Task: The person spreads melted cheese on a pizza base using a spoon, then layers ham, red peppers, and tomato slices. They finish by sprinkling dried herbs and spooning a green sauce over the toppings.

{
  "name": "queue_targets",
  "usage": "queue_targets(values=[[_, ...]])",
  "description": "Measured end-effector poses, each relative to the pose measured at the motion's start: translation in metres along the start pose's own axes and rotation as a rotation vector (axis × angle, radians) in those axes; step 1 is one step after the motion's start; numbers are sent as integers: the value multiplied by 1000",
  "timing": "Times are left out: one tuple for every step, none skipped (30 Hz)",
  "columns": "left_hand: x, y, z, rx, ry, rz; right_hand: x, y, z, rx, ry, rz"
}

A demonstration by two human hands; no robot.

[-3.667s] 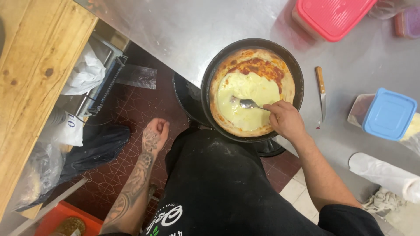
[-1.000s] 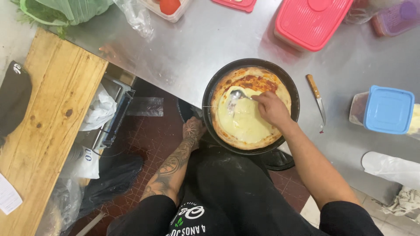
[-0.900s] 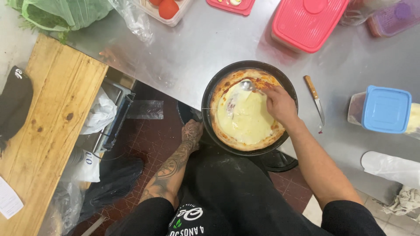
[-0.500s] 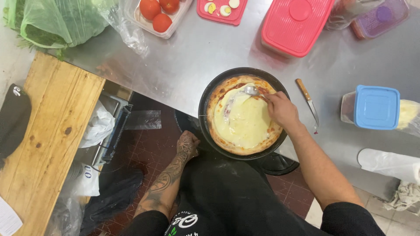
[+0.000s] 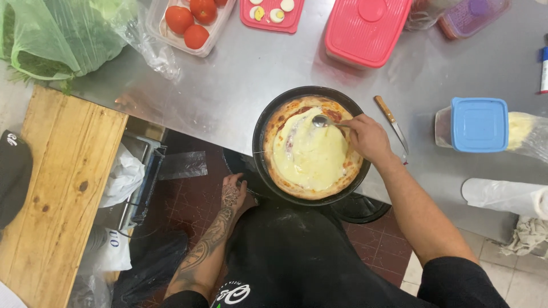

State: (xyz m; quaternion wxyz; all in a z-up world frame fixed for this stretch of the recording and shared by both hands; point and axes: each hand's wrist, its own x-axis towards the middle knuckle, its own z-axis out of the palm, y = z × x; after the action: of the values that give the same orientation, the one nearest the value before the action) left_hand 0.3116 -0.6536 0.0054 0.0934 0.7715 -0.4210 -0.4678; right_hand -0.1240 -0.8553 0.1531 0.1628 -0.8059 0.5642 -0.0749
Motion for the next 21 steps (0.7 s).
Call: queue_targets(values=[[-4,4,-3,2,-4,4,-3,-4,-5,-1,2,5],[-10,6,-7,-16,5,29,-5,-9,-8,103,8,-8],[-16,8,-11,-35,13,53,-7,-14,-11,207,15,-22],[-17,5,-11,-35,13,53,-13,-22,-4,207,15,-22],[-17,1,-11,-21,-13,34,-18,-30,2,223,-25,-54],[-17,-2,-11,-6,-41,18,-24,-37,8,239,-63,-84],[-13,-13,-6,-6,-41,19,-20,-35,11,238,-62,-83],[-9,-25,-1,18,-78,1,-16,-33,13,184,-90,-63],[-5,-37,4,43,-114,-17,-13,-30,16,130,-117,-43],[-2,-46,4,45,-117,-16,-12,-29,5,130,-118,-40],[1,-54,5,98,-137,-23,-10,-28,-5,113,-82,20],[5,-61,5,153,-157,-27,-8,-26,-16,94,-44,80],[6,-73,8,156,-160,-24,-13,-19,-15,94,-42,85],[9,-83,12,180,-74,-8,-16,-11,-16,43,-32,152],[12,-93,15,204,11,7,-19,-4,-17,-7,-21,219],[13,-93,16,201,12,10,-25,-5,-13,-11,-19,218],[14,-93,17,186,16,3,-30,-6,-8,57,-18,233],[14,-94,17,173,19,-5,-37,-7,-2,127,-18,249],[12,-89,15,171,19,-4,-34,-15,0,125,-17,248],[8,-84,14,177,16,-3,-33,-22,3,121,-34,228],[5,-80,13,182,12,-2,-33,-29,5,118,-51,208]])
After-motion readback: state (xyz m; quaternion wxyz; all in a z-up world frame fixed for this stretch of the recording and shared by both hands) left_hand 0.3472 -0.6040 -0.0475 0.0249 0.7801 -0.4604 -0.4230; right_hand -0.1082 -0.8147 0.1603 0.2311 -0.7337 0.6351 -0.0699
